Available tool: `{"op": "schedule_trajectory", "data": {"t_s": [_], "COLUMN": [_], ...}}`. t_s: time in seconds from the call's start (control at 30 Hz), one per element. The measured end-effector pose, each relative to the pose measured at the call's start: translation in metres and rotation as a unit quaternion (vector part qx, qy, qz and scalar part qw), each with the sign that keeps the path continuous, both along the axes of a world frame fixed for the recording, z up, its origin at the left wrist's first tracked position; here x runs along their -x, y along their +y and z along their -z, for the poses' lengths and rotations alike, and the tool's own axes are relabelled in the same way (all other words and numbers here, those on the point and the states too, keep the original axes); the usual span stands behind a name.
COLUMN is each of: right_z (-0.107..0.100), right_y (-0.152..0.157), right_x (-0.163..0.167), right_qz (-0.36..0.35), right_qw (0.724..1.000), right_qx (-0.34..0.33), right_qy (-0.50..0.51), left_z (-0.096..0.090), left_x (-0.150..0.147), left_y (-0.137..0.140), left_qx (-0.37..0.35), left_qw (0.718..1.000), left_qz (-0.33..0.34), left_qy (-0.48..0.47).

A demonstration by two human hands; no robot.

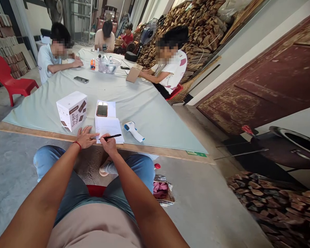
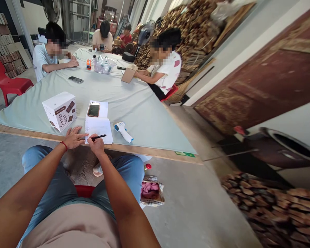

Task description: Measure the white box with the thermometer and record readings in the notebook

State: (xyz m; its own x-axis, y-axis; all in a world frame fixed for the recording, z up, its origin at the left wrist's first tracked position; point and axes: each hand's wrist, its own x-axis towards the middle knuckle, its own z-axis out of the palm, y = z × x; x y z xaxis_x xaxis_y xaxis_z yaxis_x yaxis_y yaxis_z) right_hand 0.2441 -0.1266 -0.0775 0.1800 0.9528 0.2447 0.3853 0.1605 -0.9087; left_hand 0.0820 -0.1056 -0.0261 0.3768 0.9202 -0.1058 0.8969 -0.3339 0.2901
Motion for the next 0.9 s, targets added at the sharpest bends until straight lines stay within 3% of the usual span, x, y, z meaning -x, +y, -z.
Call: {"op": "schedule_trajectory", "data": {"t_s": [0.67,0.9], "right_z": [-0.0043,0.0005], "right_y": [-0.0008,-0.0006], "right_x": [-0.0010,0.0005], "right_qz": [-0.010,0.025], "right_qw": [1.000,0.999], "right_qx": [0.002,-0.012], "right_qy": [0.009,0.028], "left_z": [-0.0007,-0.0018], "left_x": [0.0003,-0.0008], "left_y": [-0.0003,-0.0011], "left_qx": [0.004,0.003], "left_qw": [1.000,1.000], "left_qz": [0.000,0.000], "left_qy": [0.004,0.006]}}
